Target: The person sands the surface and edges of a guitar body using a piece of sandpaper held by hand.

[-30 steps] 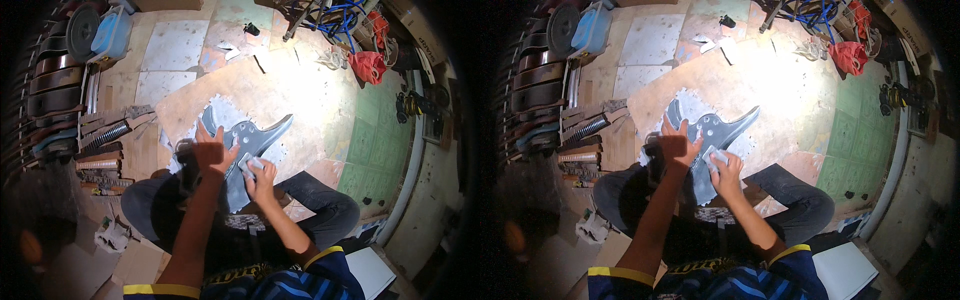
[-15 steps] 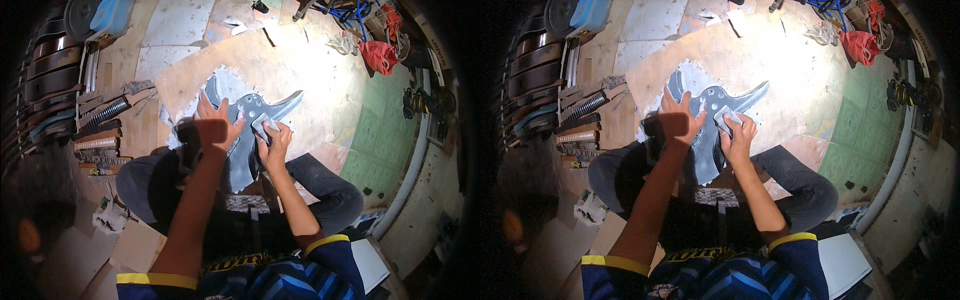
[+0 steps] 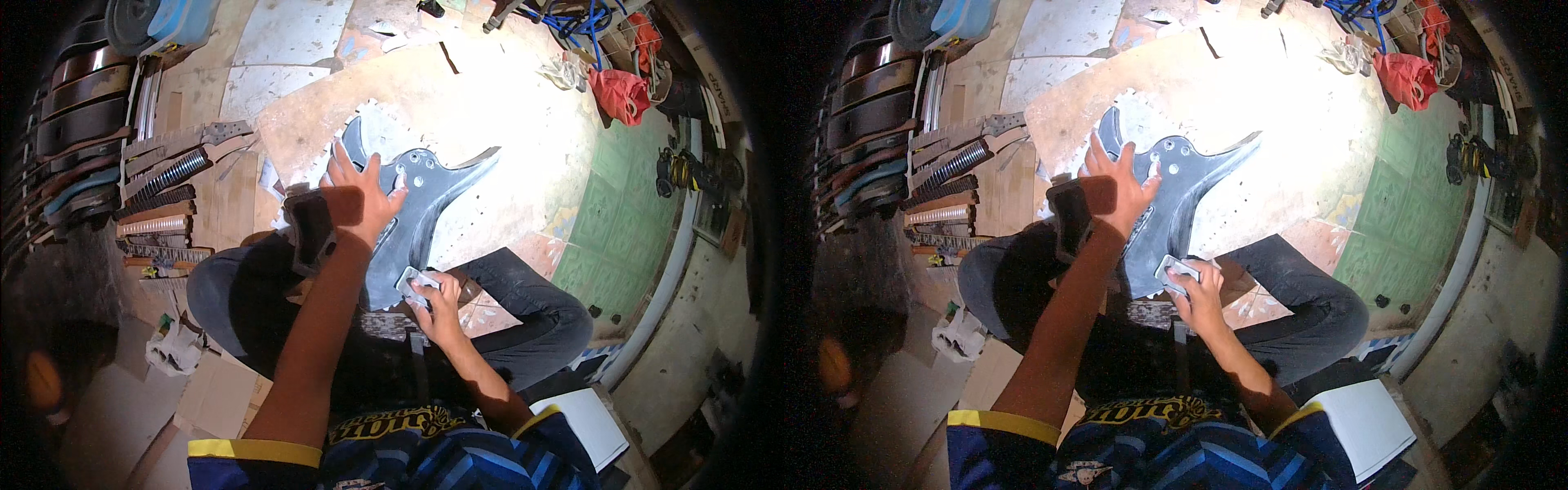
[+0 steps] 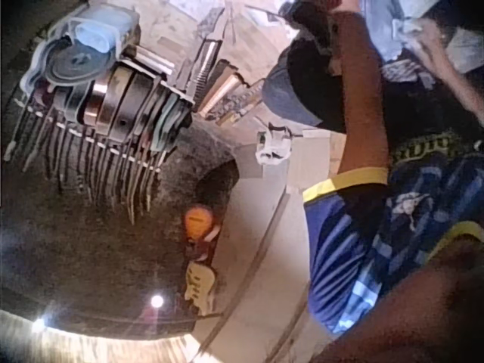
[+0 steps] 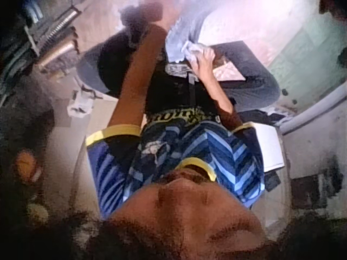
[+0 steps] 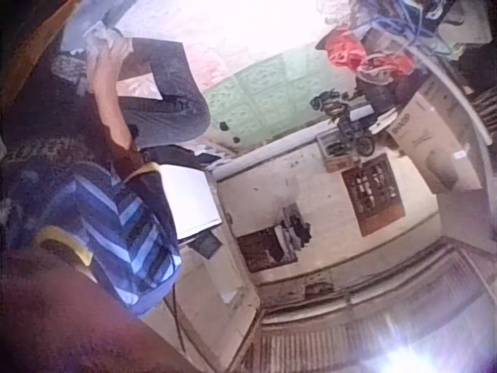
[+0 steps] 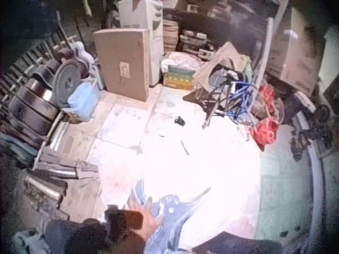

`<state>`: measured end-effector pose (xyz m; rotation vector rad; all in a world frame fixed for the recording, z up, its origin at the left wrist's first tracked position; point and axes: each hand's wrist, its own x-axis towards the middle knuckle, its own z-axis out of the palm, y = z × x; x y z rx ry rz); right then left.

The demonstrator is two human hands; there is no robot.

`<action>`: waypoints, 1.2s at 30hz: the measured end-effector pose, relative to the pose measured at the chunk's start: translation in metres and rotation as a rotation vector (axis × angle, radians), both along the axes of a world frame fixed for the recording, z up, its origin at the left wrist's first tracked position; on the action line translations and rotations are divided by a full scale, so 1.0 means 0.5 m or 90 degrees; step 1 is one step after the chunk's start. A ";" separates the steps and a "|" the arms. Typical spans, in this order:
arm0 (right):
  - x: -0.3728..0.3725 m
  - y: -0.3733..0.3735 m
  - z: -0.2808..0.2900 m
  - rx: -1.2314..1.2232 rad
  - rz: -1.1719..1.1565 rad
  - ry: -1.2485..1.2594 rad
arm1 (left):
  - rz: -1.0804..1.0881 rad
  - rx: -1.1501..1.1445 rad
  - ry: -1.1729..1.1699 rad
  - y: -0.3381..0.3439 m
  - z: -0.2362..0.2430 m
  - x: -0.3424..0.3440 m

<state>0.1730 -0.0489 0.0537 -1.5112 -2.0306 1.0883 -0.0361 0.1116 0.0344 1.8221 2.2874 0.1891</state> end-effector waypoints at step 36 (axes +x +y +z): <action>-0.048 0.191 -0.013 0.131 -0.012 -0.135 | 0.025 -0.007 -0.009 0.001 0.000 -0.002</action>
